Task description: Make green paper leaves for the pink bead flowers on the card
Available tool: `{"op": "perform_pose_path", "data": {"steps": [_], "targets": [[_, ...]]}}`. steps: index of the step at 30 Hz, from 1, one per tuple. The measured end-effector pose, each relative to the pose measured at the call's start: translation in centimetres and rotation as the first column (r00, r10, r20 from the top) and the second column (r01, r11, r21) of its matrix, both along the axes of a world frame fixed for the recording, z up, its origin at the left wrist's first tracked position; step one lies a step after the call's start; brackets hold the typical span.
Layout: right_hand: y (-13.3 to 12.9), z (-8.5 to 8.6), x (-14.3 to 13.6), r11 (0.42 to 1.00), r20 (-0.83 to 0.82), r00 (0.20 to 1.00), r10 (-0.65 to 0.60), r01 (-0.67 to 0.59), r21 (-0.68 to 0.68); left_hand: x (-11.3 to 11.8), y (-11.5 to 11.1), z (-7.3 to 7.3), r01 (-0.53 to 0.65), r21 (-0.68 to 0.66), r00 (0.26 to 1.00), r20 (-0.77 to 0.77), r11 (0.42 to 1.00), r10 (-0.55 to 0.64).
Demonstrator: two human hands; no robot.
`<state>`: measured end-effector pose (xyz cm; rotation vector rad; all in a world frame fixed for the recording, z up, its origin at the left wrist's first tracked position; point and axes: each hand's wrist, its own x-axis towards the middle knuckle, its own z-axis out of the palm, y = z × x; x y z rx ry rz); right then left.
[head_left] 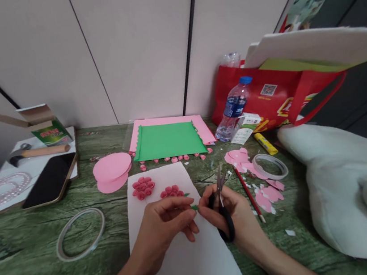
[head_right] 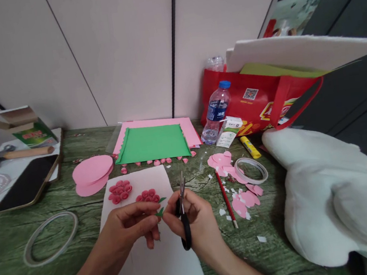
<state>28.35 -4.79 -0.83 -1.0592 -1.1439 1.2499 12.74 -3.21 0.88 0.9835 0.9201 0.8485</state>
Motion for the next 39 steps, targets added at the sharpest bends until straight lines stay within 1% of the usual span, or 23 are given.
{"op": "perform_pose_path", "data": {"steps": [4,8,10,12,14,17,18,20,24,30,35,39], "targets": [[-0.1,0.2,-0.1,1.000,0.022,0.999,-0.024,0.024,-0.009,0.1,-0.1,0.2,0.013,0.006,0.999,-0.046,1.000,-0.013],[-0.1,0.3,-0.1,1.000,0.039,0.999,-0.003,0.003,0.003,0.3,-0.2,0.4,0.004,0.042,0.996,-0.087,0.999,-0.001],[-0.1,0.2,-0.1,1.000,0.034,0.999,0.026,-0.026,-0.008,0.2,-0.2,0.4,-0.013,0.045,0.995,-0.094,0.999,0.018],[-0.1,0.2,0.0,0.994,0.029,0.994,0.104,-0.103,-0.042,0.1,-0.1,0.5,-0.043,0.049,0.997,-0.067,0.998,0.046],[-0.1,0.3,0.1,0.970,0.017,0.973,0.230,-0.228,-0.088,-0.2,0.0,0.6,-0.078,0.067,0.997,-0.019,0.995,0.079],[-0.2,0.2,0.2,0.893,-0.025,0.902,0.431,-0.430,-0.135,-0.6,0.2,0.7,-0.114,0.095,0.993,0.027,0.989,0.112],[-0.2,0.2,0.3,0.865,-0.043,0.876,0.480,-0.481,-0.144,-0.7,0.2,0.7,-0.121,0.100,0.993,0.031,0.988,0.118],[-0.3,0.0,0.3,0.825,-0.067,0.840,0.539,-0.542,-0.159,-0.7,0.1,0.7,-0.124,0.102,0.992,0.028,0.987,0.122],[-0.3,-0.3,0.4,0.802,-0.079,0.822,0.565,-0.569,-0.184,-0.6,0.0,0.5,-0.117,0.106,0.993,0.011,0.987,0.116],[-0.3,-0.3,0.2,0.767,-0.148,0.793,0.591,-0.609,-0.202,-0.4,0.0,0.9,-0.092,0.090,0.995,-0.033,0.992,0.095],[-0.4,-0.2,0.2,0.786,-0.091,0.811,0.578,-0.583,-0.203,-0.2,0.0,1.0,-0.087,0.082,0.996,-0.025,0.993,0.089],[-0.4,0.0,0.1,0.790,-0.059,0.817,0.573,-0.570,-0.224,-0.1,-0.1,1.0,-0.080,0.071,0.996,-0.024,0.994,0.082]]}}
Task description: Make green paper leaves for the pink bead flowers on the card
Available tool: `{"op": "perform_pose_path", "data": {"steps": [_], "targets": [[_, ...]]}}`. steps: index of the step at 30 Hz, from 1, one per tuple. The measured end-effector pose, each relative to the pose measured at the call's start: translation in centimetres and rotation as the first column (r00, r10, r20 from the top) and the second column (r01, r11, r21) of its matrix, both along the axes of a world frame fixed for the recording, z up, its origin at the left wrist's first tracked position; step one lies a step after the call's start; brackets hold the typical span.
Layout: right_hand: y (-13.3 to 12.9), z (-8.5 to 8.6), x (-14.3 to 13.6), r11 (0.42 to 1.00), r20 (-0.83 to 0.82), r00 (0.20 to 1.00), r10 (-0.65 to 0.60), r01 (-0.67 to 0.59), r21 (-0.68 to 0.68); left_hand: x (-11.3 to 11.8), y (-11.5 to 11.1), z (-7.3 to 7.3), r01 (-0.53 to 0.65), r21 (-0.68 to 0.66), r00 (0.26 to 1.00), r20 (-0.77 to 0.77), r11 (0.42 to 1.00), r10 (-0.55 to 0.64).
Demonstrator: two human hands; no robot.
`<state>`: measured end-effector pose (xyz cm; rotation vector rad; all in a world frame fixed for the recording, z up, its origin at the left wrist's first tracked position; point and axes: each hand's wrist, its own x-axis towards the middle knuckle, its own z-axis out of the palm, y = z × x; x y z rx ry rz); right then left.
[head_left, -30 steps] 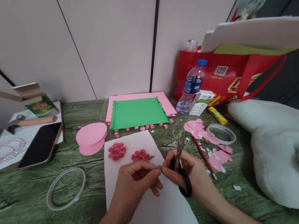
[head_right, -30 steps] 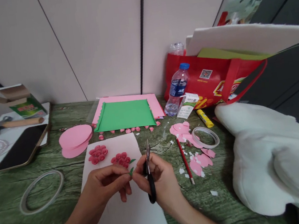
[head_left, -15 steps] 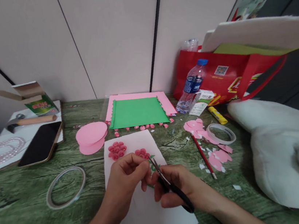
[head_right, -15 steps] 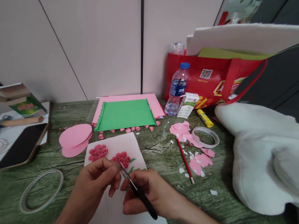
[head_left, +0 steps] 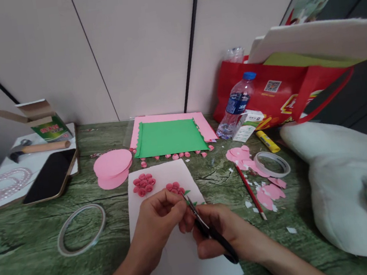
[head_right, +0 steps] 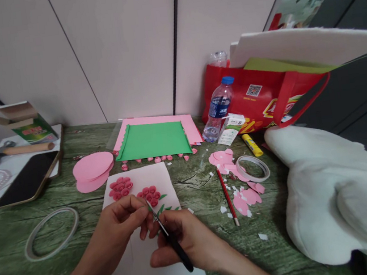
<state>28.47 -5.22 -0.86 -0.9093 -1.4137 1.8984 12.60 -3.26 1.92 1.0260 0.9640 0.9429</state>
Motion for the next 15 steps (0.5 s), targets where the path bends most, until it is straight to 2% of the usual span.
{"op": "perform_pose_path", "data": {"steps": [15], "targets": [[-0.04,0.25,-0.19,0.999,0.015,0.999,-0.034,0.033,0.020,0.12,-0.05,-0.33,-0.002,0.006,1.000,0.001,1.000,0.002]]}}
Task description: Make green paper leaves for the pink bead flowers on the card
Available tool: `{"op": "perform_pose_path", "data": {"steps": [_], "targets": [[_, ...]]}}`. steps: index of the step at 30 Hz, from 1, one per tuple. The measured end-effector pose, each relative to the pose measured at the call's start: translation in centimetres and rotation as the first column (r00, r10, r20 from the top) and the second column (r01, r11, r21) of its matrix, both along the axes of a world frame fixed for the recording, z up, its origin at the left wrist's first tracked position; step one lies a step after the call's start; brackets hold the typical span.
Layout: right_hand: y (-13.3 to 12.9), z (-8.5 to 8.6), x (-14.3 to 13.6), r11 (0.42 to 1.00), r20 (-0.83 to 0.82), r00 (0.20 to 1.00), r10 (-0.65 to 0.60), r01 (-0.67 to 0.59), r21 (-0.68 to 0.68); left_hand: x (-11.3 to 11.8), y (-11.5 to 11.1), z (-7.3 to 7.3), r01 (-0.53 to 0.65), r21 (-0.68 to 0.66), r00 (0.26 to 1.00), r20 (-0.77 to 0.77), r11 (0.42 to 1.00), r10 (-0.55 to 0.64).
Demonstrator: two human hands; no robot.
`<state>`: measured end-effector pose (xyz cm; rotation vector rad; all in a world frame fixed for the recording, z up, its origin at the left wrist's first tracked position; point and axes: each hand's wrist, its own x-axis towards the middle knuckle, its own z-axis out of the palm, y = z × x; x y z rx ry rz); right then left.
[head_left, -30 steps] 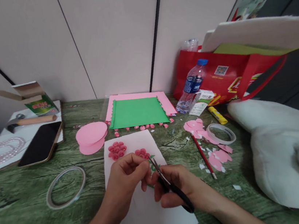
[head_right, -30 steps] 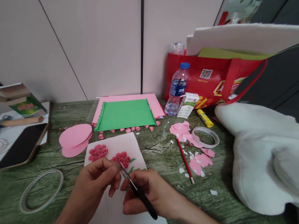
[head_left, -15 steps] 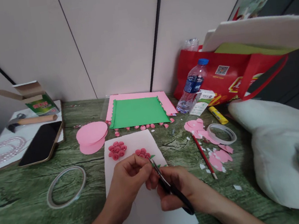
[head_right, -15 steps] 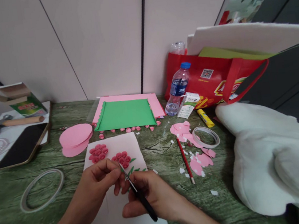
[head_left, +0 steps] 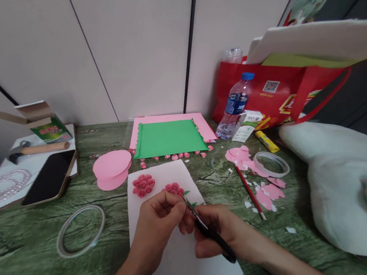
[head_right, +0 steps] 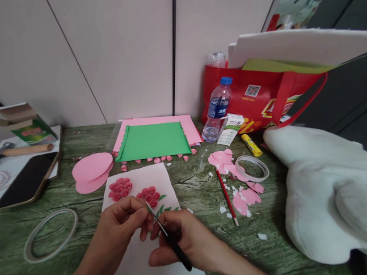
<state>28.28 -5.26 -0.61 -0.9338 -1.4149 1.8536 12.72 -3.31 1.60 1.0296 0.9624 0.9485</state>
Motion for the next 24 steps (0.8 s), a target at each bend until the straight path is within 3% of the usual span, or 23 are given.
{"op": "perform_pose_path", "data": {"steps": [15,24], "targets": [[0.02,-0.66,0.05,0.999,0.060,0.998,-0.028,0.025,0.046,-0.23,0.13,0.09,-0.003,-0.002,1.000,-0.029,1.000,0.003],[0.24,-0.27,0.45,0.999,0.027,1.000,-0.001,0.000,0.036,-0.56,0.32,0.08,0.068,-0.002,0.998,0.020,0.998,-0.068]]}}
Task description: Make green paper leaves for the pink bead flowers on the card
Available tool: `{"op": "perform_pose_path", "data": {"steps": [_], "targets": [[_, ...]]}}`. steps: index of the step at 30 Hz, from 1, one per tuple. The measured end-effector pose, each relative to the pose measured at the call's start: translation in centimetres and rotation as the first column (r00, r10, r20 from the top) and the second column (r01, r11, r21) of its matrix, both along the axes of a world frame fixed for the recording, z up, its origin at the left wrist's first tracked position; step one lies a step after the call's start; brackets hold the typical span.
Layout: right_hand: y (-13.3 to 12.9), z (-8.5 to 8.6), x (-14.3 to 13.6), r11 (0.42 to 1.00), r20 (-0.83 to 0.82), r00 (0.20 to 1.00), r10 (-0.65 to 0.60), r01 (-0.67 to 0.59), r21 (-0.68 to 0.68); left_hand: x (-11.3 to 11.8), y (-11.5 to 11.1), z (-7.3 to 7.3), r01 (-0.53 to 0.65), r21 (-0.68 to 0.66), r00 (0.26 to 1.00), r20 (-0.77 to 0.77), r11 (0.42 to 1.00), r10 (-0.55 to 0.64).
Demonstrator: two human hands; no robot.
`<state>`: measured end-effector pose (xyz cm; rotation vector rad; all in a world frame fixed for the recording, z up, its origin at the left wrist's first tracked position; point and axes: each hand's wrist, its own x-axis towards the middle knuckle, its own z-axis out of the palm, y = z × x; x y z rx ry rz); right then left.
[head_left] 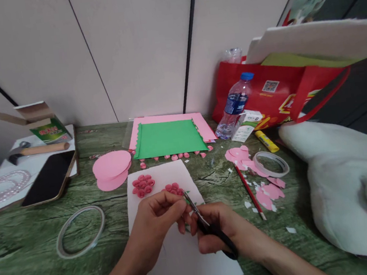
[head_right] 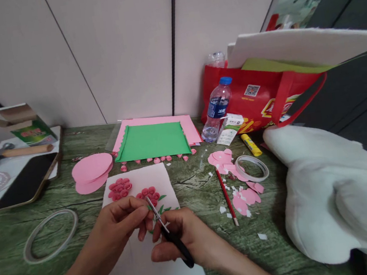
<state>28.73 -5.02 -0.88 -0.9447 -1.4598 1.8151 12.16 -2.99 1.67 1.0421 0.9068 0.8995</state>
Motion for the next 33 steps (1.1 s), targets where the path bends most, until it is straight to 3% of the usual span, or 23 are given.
{"op": "perform_pose_path", "data": {"steps": [9,12,16,20,25,30,33], "targets": [[0.1,0.3,-0.2,1.000,-0.047,0.999,0.007,-0.008,-0.011,-0.2,-0.1,0.1,0.022,0.021,0.999,0.040,1.000,-0.023],[0.2,0.3,-0.1,0.988,-0.015,0.990,-0.143,0.144,0.050,-0.2,-0.1,0.1,0.004,0.030,1.000,-0.008,1.000,-0.004],[0.4,0.4,0.2,0.915,0.000,0.921,-0.390,0.388,0.111,0.1,0.0,0.0,-0.005,0.034,0.985,-0.171,0.999,0.011],[0.5,0.3,0.1,0.899,-0.006,0.904,-0.427,0.426,0.102,0.5,0.1,-0.2,0.013,0.079,0.958,-0.286,0.997,0.010],[0.6,0.2,-0.2,0.854,-0.009,0.860,-0.510,0.507,0.119,0.6,0.0,-0.3,0.046,0.091,0.949,-0.314,0.995,-0.015],[0.8,0.2,0.0,0.871,0.028,0.876,-0.482,0.476,0.122,0.4,0.2,-0.4,0.087,0.106,0.926,-0.375,0.990,-0.041],[1.1,0.2,0.3,0.859,0.064,0.863,-0.502,0.487,0.159,0.1,0.4,-0.7,0.101,0.182,0.883,-0.470,0.978,-0.004]]}}
